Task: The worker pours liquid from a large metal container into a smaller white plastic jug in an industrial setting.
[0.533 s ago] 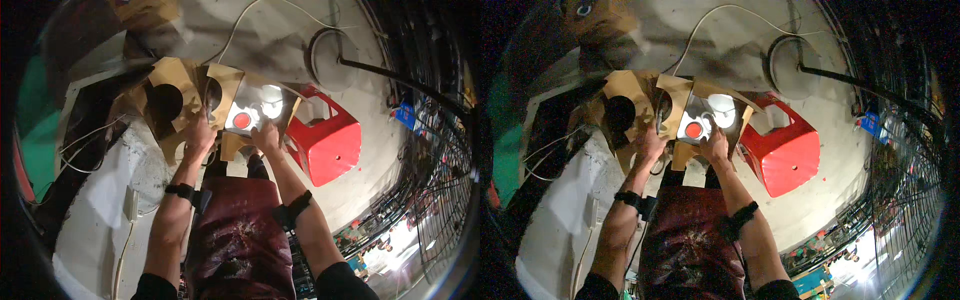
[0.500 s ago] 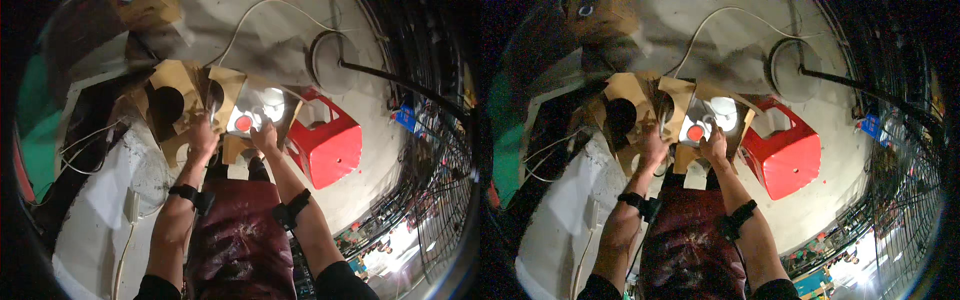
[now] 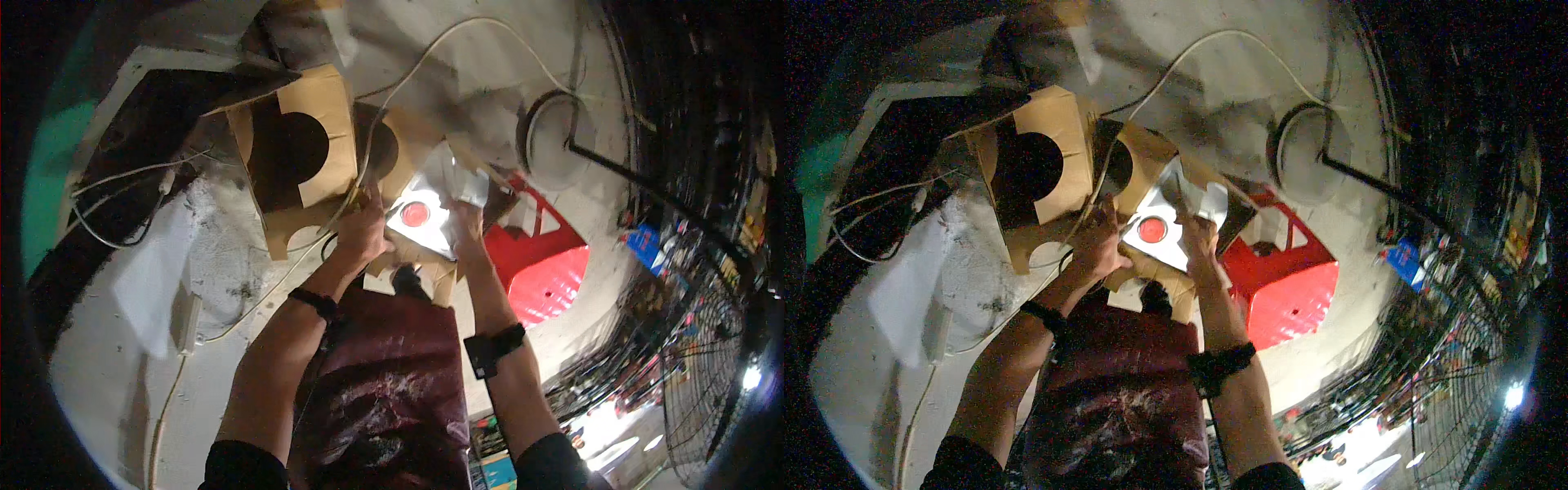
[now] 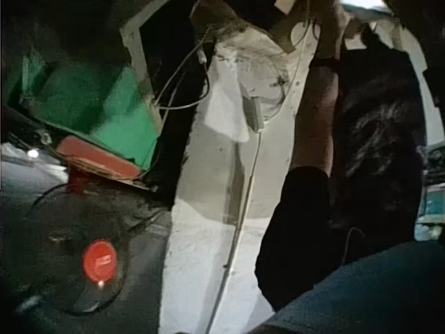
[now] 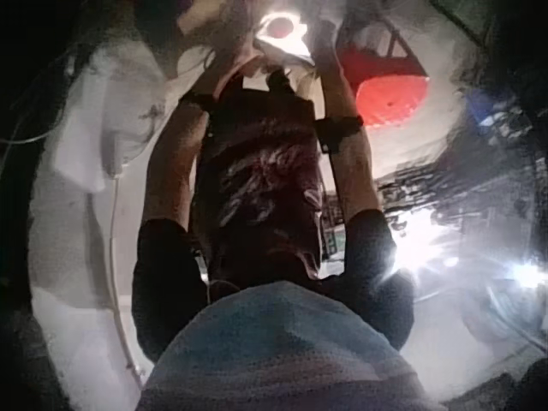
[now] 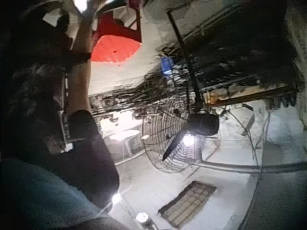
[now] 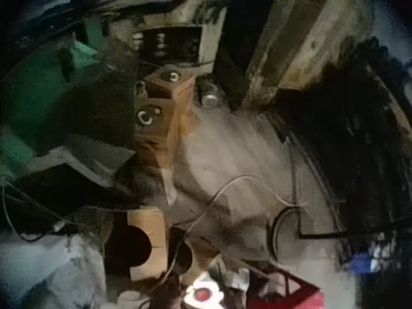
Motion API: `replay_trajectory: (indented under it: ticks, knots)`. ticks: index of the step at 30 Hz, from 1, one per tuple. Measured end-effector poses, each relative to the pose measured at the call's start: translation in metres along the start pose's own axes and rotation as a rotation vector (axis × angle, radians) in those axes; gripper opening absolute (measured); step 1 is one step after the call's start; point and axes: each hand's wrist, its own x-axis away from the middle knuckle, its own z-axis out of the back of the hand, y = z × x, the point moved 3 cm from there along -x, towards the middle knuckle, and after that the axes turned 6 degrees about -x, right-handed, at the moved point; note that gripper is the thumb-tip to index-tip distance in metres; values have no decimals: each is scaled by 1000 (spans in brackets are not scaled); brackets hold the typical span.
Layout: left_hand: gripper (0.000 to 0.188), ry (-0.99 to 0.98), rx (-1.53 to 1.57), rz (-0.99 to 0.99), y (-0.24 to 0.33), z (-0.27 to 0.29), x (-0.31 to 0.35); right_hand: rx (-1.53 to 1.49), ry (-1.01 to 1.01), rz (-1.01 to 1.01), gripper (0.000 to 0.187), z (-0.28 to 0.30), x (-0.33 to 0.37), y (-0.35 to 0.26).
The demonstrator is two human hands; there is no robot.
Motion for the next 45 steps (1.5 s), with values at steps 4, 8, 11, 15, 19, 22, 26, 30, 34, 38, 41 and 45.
replay_trajectory:
  ticks: [4, 8, 11, 15, 19, 22, 26, 30, 34, 38, 41, 45]
  knots:
    - [126, 20, -120, -87, -10, -14, -6, -224, 16, -372, 28, 4, 12, 27]
    - [102, -12, -71, -119, -33, -39, 26, -345, -202, -390, 24, 6, 42, -14]
    - [97, 52, 143, -190, -21, -25, 52, -261, -236, -253, 25, 25, 73, -31]
    - [106, -131, 449, -94, -34, -26, 114, 22, -402, -178, 19, 52, 106, -89]
    - [76, -341, 1265, -9, -15, 30, 133, -11, -364, -282, 17, 71, 139, -129]
    - [24, -82, 1037, 316, -3, 47, 155, -120, -372, -185, 15, 64, 166, -154]
    - [13, 211, 1246, 258, 15, 27, 175, -39, -418, -234, 14, 68, 183, -172]
    - [9, 114, 1818, 478, 26, -1, 177, 60, -446, -245, 16, 74, 206, -194]
    - [11, 361, 1246, 273, 31, -19, 183, 253, -477, -178, 18, 76, 216, -222]
    - [22, 416, 2005, 493, 71, -37, 190, 408, -485, -47, 22, 104, 219, -238]
    - [26, 511, 1476, 374, 63, -45, 180, 337, -482, -44, 24, 114, 240, -246]
    - [14, 594, 1075, 292, 65, 3, 180, 490, -534, -85, 23, 118, 252, -270]
